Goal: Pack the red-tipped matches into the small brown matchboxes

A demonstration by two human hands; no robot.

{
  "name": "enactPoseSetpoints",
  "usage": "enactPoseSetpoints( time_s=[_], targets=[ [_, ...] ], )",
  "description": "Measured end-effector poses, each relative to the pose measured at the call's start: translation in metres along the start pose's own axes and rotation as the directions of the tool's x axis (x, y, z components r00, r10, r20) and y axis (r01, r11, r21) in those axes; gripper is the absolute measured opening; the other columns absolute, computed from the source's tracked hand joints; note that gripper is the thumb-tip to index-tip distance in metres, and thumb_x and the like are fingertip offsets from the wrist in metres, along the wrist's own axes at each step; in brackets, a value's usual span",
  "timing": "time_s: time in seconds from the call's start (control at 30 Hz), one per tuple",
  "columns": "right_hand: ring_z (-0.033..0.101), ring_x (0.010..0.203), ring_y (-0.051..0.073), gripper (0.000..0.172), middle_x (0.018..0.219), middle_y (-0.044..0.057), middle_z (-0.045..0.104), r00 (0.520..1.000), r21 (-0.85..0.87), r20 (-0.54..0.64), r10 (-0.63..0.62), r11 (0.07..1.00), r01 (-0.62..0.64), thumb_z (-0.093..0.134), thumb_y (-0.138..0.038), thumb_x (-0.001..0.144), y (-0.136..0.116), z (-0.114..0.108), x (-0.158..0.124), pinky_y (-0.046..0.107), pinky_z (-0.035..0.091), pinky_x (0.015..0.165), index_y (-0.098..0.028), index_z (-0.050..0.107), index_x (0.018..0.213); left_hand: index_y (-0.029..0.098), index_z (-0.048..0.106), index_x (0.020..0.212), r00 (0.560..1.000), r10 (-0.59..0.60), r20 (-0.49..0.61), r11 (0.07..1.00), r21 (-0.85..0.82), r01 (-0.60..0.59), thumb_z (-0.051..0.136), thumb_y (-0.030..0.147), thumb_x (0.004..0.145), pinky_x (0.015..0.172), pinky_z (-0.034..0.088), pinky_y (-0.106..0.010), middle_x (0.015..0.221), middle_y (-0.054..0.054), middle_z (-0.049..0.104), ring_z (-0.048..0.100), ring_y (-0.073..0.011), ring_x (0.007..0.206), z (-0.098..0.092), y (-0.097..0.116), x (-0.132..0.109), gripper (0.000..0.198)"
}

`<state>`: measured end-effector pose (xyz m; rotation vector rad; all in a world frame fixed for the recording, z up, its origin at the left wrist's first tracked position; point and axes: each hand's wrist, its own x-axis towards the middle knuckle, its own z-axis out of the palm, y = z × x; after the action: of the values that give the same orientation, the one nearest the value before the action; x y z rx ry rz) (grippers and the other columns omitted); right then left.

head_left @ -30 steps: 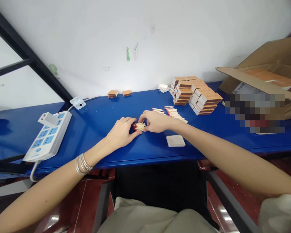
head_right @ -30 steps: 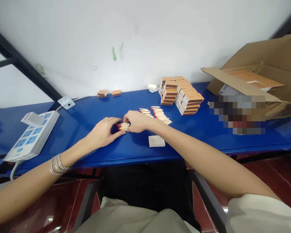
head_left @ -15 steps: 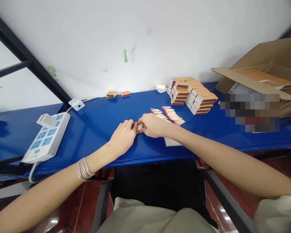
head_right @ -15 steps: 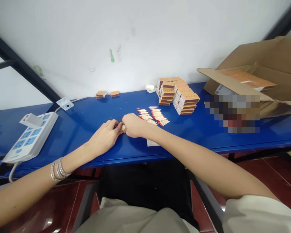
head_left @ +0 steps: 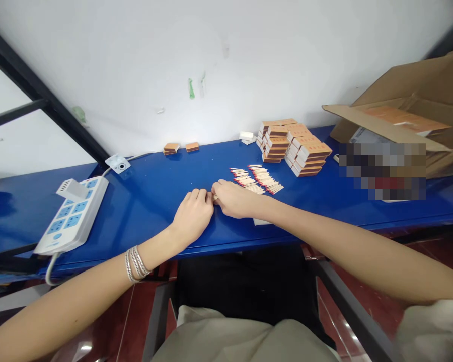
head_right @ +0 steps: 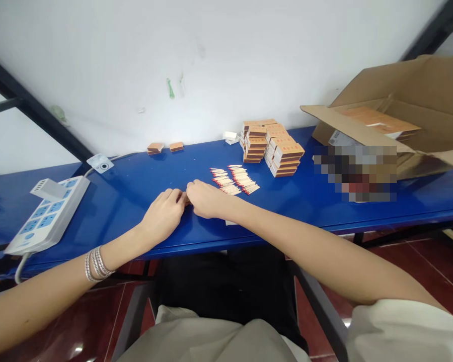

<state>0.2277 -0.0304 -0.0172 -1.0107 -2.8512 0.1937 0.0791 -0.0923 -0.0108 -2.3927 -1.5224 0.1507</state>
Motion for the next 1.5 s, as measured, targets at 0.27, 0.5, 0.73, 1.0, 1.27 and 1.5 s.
enactPoseSetpoints(
  time_s=[0.27,0.5,0.73,1.0,1.27,1.5],
  targets=[
    [0.061,0.085,0.024,0.017,0.094,0.016,0.065,0.998,-0.003,0.042,0.050,0.999,-0.050,0.048,-0.007,0.084,0.006,-0.003,0.005,0.030,0.039,0.066,-0.010,0.062,0.093,0.004,0.060,0.105,0.997,0.072,0.014,0.997,0.007,-0.073,0.034,0.001,0.092,0.083,0.048,-0.040,0.098,-0.017,0.060,0.058,-0.0279,0.094,0.002,-0.006,0.011,0.030],
    [0.063,0.080,0.024,0.015,0.088,0.017,0.069,0.991,-0.021,0.094,0.099,0.995,-0.098,0.051,-0.006,0.081,0.010,-0.030,0.003,0.030,0.038,0.063,-0.010,0.065,0.086,0.005,0.058,0.102,0.990,0.132,-0.048,0.991,-0.006,-0.133,0.031,0.000,0.090,0.083,0.048,-0.041,0.096,-0.017,0.058,0.056,-0.0275,0.092,-0.006,-0.011,0.026,0.030],
    [0.062,0.070,0.019,0.014,0.078,0.011,0.070,0.958,0.047,0.121,0.260,0.963,-0.267,0.053,-0.008,0.082,0.018,-0.059,-0.059,0.028,0.037,0.060,-0.014,0.063,0.076,0.007,0.058,0.103,0.951,0.282,-0.124,0.959,0.014,-0.283,0.036,-0.002,0.086,0.078,0.047,-0.038,0.095,-0.013,0.059,0.056,-0.0246,0.090,-0.033,0.036,0.038,0.029],
    [0.066,0.077,0.019,0.013,0.084,0.005,0.074,0.917,0.327,0.018,0.398,0.865,-0.382,0.057,-0.012,0.077,0.025,-0.041,-0.115,0.025,0.042,0.065,-0.019,0.067,0.076,0.006,0.060,0.103,0.889,0.440,-0.128,0.897,0.092,-0.431,0.031,0.002,0.093,0.074,0.047,-0.036,0.092,-0.015,0.060,0.056,-0.0255,0.090,-0.032,0.075,0.037,0.031],
    [0.067,0.079,0.019,0.014,0.084,0.004,0.075,0.922,0.364,0.001,0.388,0.858,-0.362,0.061,-0.017,0.078,0.025,-0.041,-0.113,0.024,0.045,0.067,-0.020,0.072,0.086,0.006,0.056,0.112,0.892,0.446,-0.072,0.894,-0.015,-0.448,0.032,0.002,0.093,0.076,0.051,-0.038,0.100,-0.016,0.060,0.060,-0.0261,0.092,-0.030,0.063,0.035,0.031],
    [0.066,0.073,0.018,0.011,0.080,0.003,0.075,0.918,0.381,0.055,0.393,0.841,-0.384,0.064,-0.019,0.077,0.021,-0.040,-0.111,0.025,0.044,0.062,-0.020,0.072,0.085,0.010,0.055,0.111,0.925,0.380,-0.022,0.898,-0.231,-0.374,0.037,-0.002,0.090,0.075,0.051,-0.033,0.110,-0.012,0.057,0.062,-0.0215,0.093,-0.033,0.048,0.032,0.030]
  ],
)
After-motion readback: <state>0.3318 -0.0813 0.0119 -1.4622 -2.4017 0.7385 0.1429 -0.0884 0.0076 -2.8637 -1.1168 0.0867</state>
